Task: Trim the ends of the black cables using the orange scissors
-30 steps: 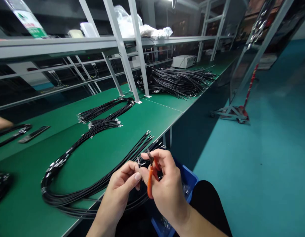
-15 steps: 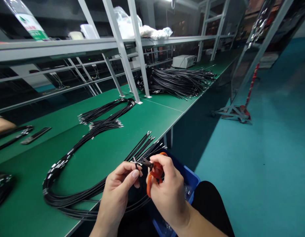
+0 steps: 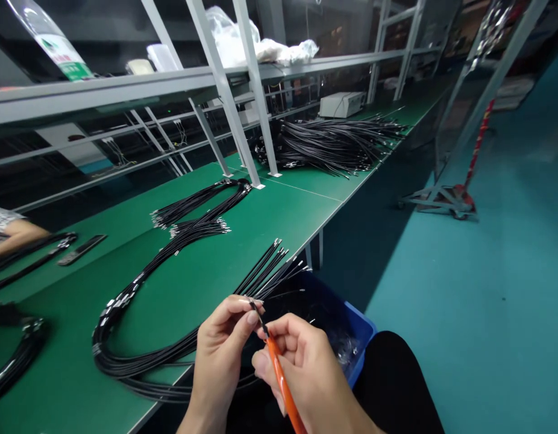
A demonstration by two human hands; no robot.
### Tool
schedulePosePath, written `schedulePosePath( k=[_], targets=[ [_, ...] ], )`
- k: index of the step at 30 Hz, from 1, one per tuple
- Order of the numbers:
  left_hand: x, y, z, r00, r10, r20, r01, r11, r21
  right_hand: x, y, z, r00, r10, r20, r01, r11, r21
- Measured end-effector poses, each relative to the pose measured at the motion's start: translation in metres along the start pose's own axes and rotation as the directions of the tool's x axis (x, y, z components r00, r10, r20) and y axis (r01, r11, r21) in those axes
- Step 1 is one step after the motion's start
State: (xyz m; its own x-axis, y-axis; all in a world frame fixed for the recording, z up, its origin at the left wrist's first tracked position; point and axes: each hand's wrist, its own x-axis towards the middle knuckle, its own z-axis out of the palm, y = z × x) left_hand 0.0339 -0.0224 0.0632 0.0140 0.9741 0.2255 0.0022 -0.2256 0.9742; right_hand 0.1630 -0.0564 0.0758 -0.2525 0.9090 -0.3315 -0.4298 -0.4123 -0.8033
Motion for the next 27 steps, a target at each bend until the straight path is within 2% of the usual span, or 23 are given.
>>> schedulePosePath(
  k=[5, 12, 21, 24, 27],
  targets=[
    [-0.002, -0.004, -0.002, 1.0, 0.003, 0.029, -0.005, 0.998, 0.063, 0.004, -0.002, 0.003, 0.996, -0.06, -0.062, 0.062, 0.997, 0.034],
    [-0.001, -0.002, -0.002, 0.999, -0.023, 0.041, 0.017, 0.989, 0.148, 0.006, 0.001, 0.0, 0.992, -0.041, -0.118, 0.032, 0.997, -0.077],
    [0.0, -0.003, 0.0, 0.999, 0.011, 0.044, -0.018, 0.986, 0.163, 0.001, 0.0, -0.008, 0.994, -0.008, -0.109, -0.012, 0.983, -0.181],
    [0.0, -0.004, 0.002, 1.0, 0.004, 0.024, -0.008, 0.987, 0.161, -0.003, 0.0, -0.013, 0.993, -0.054, -0.108, 0.036, 0.986, -0.166],
    [0.0, -0.005, 0.003, 1.0, 0.014, -0.008, -0.013, 0.987, 0.161, -0.004, 0.001, -0.014, 0.995, -0.024, -0.095, 0.008, 0.986, -0.166]
  ],
)
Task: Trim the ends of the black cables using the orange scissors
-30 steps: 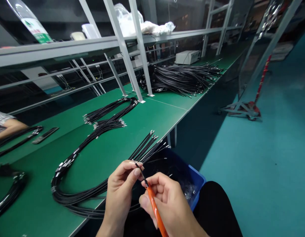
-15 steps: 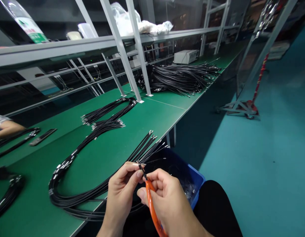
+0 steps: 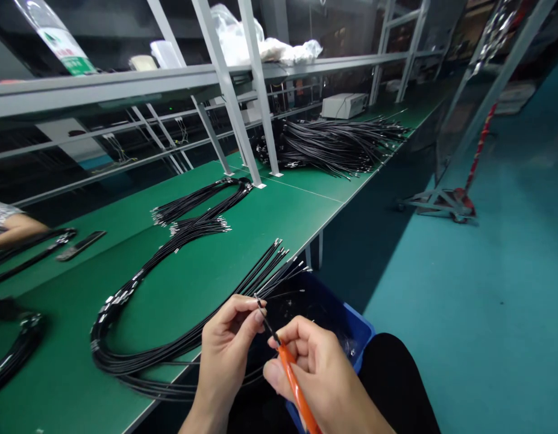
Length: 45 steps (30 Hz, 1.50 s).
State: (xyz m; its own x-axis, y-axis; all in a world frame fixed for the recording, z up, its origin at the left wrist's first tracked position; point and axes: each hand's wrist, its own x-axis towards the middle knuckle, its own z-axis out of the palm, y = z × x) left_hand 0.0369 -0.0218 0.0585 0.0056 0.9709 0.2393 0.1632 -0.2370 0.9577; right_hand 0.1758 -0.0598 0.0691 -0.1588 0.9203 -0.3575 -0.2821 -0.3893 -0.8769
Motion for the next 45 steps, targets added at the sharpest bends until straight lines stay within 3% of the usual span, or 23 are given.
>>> schedulePosePath(
  k=[6, 17, 21, 24, 29, 32, 38, 42, 45],
  targets=[
    [-0.002, 0.002, 0.002, 0.999, 0.038, -0.012, -0.037, 0.997, 0.065, 0.004, -0.003, 0.006, 0.997, 0.013, -0.071, -0.016, 0.999, -0.039],
    [-0.001, 0.0, 0.004, 0.996, 0.087, 0.004, -0.087, 0.985, 0.148, 0.002, -0.007, 0.008, 0.995, 0.067, -0.076, -0.071, 0.997, -0.044],
    [-0.001, -0.002, 0.003, 0.994, 0.107, 0.014, -0.108, 0.974, 0.2, 0.002, -0.001, 0.004, 0.998, 0.016, -0.055, -0.021, 0.996, -0.087],
    [0.0, -0.002, 0.003, 0.993, 0.117, 0.008, -0.115, 0.962, 0.246, 0.001, 0.005, -0.001, 0.989, -0.075, -0.128, 0.059, 0.99, -0.125],
    [-0.002, 0.002, 0.009, 0.99, 0.137, 0.026, -0.138, 0.939, 0.316, 0.006, 0.002, -0.006, 0.898, -0.3, -0.322, 0.296, 0.953, -0.062],
    [-0.004, 0.004, 0.012, 0.976, 0.212, 0.044, -0.213, 0.903, 0.374, 0.011, -0.003, -0.004, 0.867, -0.363, -0.342, 0.382, 0.924, -0.011],
    [-0.006, 0.0, 0.019, 0.928, 0.362, 0.084, -0.353, 0.789, 0.502, 0.018, -0.005, -0.001, 0.874, -0.365, -0.32, 0.418, 0.901, 0.114],
    [-0.007, -0.002, 0.025, 0.888, 0.453, 0.079, -0.405, 0.689, 0.601, 0.021, -0.009, 0.001, 0.863, -0.344, -0.371, 0.4, 0.912, 0.084],
    [-0.007, -0.002, 0.026, 0.904, 0.42, 0.072, -0.379, 0.713, 0.59, 0.024, -0.009, 0.003, 0.842, -0.353, -0.408, 0.401, 0.915, 0.036]
  ],
)
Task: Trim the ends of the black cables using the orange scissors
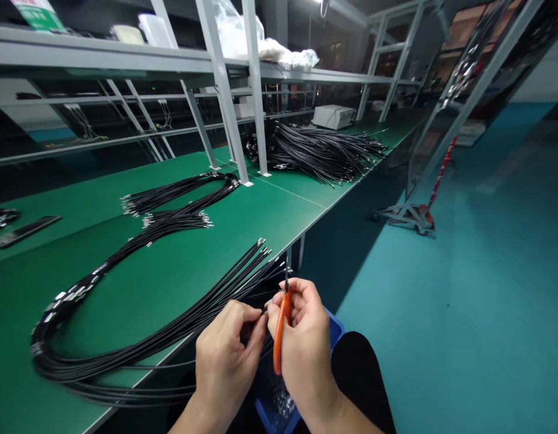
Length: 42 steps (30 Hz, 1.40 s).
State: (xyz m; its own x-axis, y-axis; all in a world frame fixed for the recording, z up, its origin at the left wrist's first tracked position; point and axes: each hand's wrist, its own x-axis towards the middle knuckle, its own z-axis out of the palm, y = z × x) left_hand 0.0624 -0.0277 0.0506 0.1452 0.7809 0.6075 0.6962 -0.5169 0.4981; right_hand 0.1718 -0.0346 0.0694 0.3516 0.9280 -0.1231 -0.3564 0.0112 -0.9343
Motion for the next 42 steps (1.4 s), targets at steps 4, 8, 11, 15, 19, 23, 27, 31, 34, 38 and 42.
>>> schedulePosePath(
  k=[4, 8, 11, 15, 19, 23, 27, 31, 34, 38, 42],
  targets=[
    [0.002, -0.002, -0.005, 0.971, -0.189, 0.144, 0.214, 0.959, -0.184, -0.002, 0.003, 0.0, 0.999, -0.014, 0.032, 0.015, 0.999, -0.038],
    [0.011, -0.007, -0.013, 0.918, -0.306, 0.253, 0.381, 0.856, -0.349, -0.002, -0.003, -0.012, 0.987, 0.015, 0.159, 0.002, 0.994, -0.107],
    [0.019, -0.012, -0.02, 0.886, -0.336, 0.321, 0.457, 0.756, -0.47, 0.004, -0.012, -0.029, 0.881, 0.227, 0.414, -0.18, 0.972, -0.151],
    [0.024, -0.018, -0.026, 0.857, -0.334, 0.393, 0.514, 0.615, -0.598, 0.016, -0.015, -0.043, 0.604, 0.403, 0.688, -0.418, 0.895, -0.158],
    [0.024, -0.021, -0.028, 0.842, -0.315, 0.438, 0.539, 0.505, -0.674, 0.021, -0.008, -0.043, 0.539, 0.421, 0.73, -0.468, 0.87, -0.156],
    [0.023, -0.021, -0.029, 0.839, -0.311, 0.447, 0.544, 0.456, -0.704, 0.022, -0.002, -0.04, 0.55, 0.418, 0.723, -0.482, 0.866, -0.133],
    [0.023, -0.02, -0.03, 0.84, -0.3, 0.453, 0.543, 0.454, -0.707, 0.022, -0.003, -0.039, 0.544, 0.421, 0.726, -0.499, 0.858, -0.123],
    [0.024, -0.019, -0.028, 0.842, -0.301, 0.449, 0.54, 0.467, -0.7, 0.022, -0.006, -0.038, 0.545, 0.431, 0.72, -0.503, 0.854, -0.131],
    [0.024, -0.019, -0.027, 0.843, -0.304, 0.444, 0.538, 0.479, -0.694, 0.02, -0.009, -0.037, 0.568, 0.426, 0.704, -0.474, 0.869, -0.143],
    [0.022, -0.02, -0.028, 0.843, -0.308, 0.442, 0.538, 0.488, -0.687, 0.018, -0.014, -0.033, 0.59, 0.442, 0.676, -0.417, 0.883, -0.213],
    [0.024, -0.025, -0.03, 0.838, -0.313, 0.446, 0.545, 0.504, -0.67, 0.015, -0.02, -0.034, 0.667, 0.471, 0.577, -0.318, 0.881, -0.352]
  ],
)
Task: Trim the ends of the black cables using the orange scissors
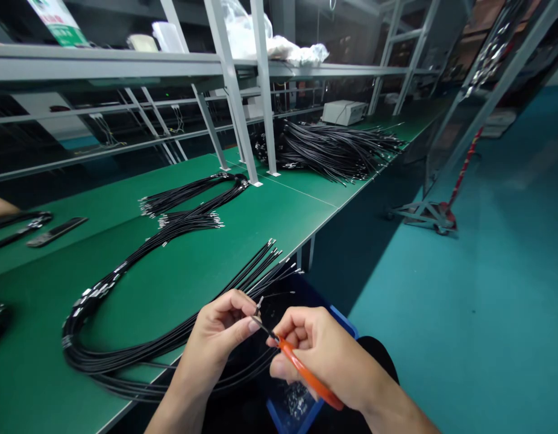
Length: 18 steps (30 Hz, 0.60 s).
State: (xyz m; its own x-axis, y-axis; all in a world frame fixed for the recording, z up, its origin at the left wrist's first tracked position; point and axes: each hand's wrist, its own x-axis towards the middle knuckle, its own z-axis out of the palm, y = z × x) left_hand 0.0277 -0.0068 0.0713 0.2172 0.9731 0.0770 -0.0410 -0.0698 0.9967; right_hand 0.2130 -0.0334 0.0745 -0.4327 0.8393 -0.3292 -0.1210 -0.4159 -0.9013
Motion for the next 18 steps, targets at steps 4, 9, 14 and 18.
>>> schedulePosePath(
  k=[4, 9, 14, 18],
  targets=[
    [-0.001, -0.007, 0.008, 0.999, -0.004, -0.035, 0.008, 0.993, 0.114, -0.01, 0.0, -0.007, 0.997, -0.069, -0.039, 0.066, 0.994, -0.083],
    [-0.018, -0.034, 0.035, 0.949, 0.035, 0.315, -0.233, 0.748, 0.621, -0.015, -0.001, -0.012, 0.845, -0.28, -0.455, 0.212, 0.957, -0.196],
    [-0.026, -0.049, 0.009, 0.994, 0.08, 0.08, -0.098, 0.255, 0.962, 0.012, 0.013, -0.001, 0.82, -0.359, -0.446, 0.192, 0.906, -0.378],
    [-0.03, -0.047, -0.039, 0.971, 0.176, -0.162, 0.147, 0.097, 0.984, 0.041, 0.045, 0.011, 0.854, -0.409, -0.321, 0.18, 0.812, -0.555]
  ],
)
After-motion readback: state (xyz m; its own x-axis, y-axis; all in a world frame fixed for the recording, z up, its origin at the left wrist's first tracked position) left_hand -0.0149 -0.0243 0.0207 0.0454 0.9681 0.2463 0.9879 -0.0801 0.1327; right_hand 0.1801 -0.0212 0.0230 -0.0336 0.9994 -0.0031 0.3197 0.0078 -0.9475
